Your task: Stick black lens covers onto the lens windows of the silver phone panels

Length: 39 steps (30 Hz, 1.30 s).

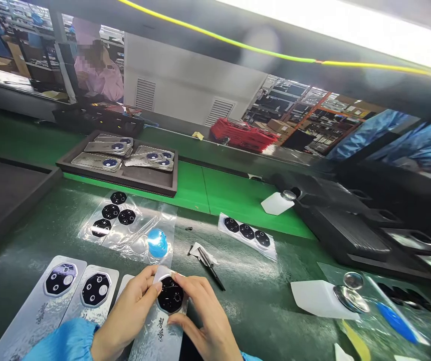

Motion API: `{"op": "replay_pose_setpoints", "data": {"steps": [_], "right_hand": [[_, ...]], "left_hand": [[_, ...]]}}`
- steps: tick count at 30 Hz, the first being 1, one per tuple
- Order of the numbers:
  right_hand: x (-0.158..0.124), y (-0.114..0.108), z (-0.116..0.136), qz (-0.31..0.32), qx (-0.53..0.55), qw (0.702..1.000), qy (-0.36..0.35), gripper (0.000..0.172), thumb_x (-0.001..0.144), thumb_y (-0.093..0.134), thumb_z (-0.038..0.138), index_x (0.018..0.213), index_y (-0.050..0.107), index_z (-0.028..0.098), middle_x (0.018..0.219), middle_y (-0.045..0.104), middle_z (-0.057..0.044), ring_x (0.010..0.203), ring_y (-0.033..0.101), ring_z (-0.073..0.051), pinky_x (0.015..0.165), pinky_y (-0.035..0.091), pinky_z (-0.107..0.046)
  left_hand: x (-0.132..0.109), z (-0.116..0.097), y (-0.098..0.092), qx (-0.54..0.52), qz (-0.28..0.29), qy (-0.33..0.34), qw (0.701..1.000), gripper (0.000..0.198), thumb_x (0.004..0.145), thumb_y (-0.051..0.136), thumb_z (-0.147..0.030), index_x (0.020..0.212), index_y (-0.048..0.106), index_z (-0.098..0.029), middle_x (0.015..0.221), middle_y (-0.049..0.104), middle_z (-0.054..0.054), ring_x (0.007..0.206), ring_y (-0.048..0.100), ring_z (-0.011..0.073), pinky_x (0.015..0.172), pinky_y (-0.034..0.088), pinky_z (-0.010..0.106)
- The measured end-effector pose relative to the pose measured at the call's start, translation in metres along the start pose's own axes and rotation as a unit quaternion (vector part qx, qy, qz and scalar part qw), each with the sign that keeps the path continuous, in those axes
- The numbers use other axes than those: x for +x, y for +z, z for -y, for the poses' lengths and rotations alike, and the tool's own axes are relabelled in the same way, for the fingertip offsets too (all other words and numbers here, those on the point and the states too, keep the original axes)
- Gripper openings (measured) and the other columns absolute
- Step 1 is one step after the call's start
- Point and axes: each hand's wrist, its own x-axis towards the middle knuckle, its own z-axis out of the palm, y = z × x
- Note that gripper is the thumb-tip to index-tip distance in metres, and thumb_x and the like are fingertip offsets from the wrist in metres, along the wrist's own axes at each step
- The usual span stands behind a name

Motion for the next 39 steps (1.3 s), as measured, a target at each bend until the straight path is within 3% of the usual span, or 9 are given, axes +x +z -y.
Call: {"op": "replay_pose_setpoints", "data": {"steps": [4,10,18,22,24,26,29,32,39], "right_hand": [[0.0,0.002,-0.002,-0.02,0.013,1.0,0.014,0.047,0.095,0.06,0.027,0.141,0.046,0.028,0.108,0.065,-0.008,0.097,0.059,-0.023,0.081,0.056,-0.035],[-0.001,0.006,-0.002,-0.04,0.023,0.999,0.021,0.052,0.09,0.068,0.022,0.139,0.05,0.027,0.101,0.064,-0.006,0.092,0.058,-0.022,0.076,0.055,-0.032],[0.004,0.005,-0.006,-0.048,0.049,0.997,0.036,0.051,0.085,0.075,0.03,0.133,0.057,0.032,0.095,0.065,-0.004,0.087,0.059,-0.02,0.074,0.055,-0.03],[0.005,0.002,-0.011,-0.036,0.071,0.995,0.068,0.053,0.079,0.079,0.04,0.128,0.06,0.035,0.114,0.066,-0.005,0.107,0.058,-0.025,0.089,0.052,-0.035],[0.003,0.003,-0.015,-0.048,0.101,0.988,0.107,0.049,0.083,0.074,0.046,0.128,0.061,0.034,0.131,0.058,-0.007,0.116,0.055,-0.026,0.088,0.052,-0.035],[0.001,0.005,-0.017,-0.074,0.147,0.972,0.17,0.042,0.09,0.064,0.048,0.128,0.061,0.031,0.134,0.055,-0.009,0.109,0.059,-0.024,0.081,0.053,-0.032],[-0.001,0.01,-0.015,-0.069,0.243,0.928,0.275,0.041,0.095,0.056,0.048,0.127,0.058,0.022,0.1,0.067,-0.008,0.076,0.062,-0.017,0.068,0.052,-0.029],[0.002,0.012,-0.008,-0.004,0.352,0.878,0.324,0.042,0.096,0.053,0.05,0.12,0.057,0.015,0.063,0.061,0.002,0.054,0.056,-0.013,0.055,0.047,-0.026],[0.006,0.011,-0.005,-0.015,0.43,0.838,0.336,0.036,0.094,0.059,0.049,0.106,0.057,0.015,0.055,0.06,0.004,0.047,0.053,-0.01,0.05,0.042,-0.022]], "left_hand": [[-0.003,0.0,0.0,0.005,-0.011,-0.008,1.0,0.039,0.095,0.052,-0.042,0.125,0.056,-0.019,0.125,0.068,0.008,0.12,0.058,0.0273,0.103,0.042,0.036],[-0.01,0.011,0.003,0.118,-0.069,-0.031,0.99,0.046,0.097,0.045,-0.044,0.136,0.046,-0.021,0.143,0.053,0.01,0.135,0.044,0.0287,0.112,0.032,0.04],[-0.009,0.013,0.002,0.14,-0.059,-0.02,0.988,0.044,0.094,0.045,-0.041,0.133,0.045,-0.02,0.139,0.055,0.011,0.13,0.047,0.0291,0.108,0.035,0.039],[-0.008,0.009,0.002,0.11,-0.056,-0.002,0.992,0.037,0.094,0.046,-0.04,0.126,0.049,-0.021,0.133,0.06,0.01,0.118,0.056,0.0265,0.103,0.04,0.037],[-0.008,0.007,0.003,0.082,-0.051,0.006,0.995,0.037,0.094,0.048,-0.04,0.126,0.048,-0.021,0.129,0.063,0.01,0.115,0.058,0.0258,0.101,0.042,0.036],[-0.007,0.006,0.002,0.051,-0.048,0.012,0.997,0.038,0.094,0.05,-0.041,0.126,0.048,-0.02,0.125,0.065,0.01,0.114,0.059,0.0256,0.1,0.043,0.035],[-0.005,0.004,0.001,0.026,-0.048,0.016,0.998,0.036,0.095,0.05,-0.042,0.123,0.049,-0.019,0.114,0.069,0.009,0.105,0.063,0.0246,0.095,0.046,0.034],[-0.005,0.002,-0.002,0.038,-0.056,0.014,0.998,0.034,0.095,0.05,-0.044,0.118,0.052,-0.018,0.101,0.072,0.007,0.092,0.066,0.0239,0.086,0.049,0.034],[-0.005,-0.004,0.0,0.043,-0.05,0.01,0.998,0.035,0.094,0.052,-0.046,0.115,0.055,-0.018,0.108,0.07,0.009,0.101,0.063,0.0265,0.086,0.047,0.034]]}}
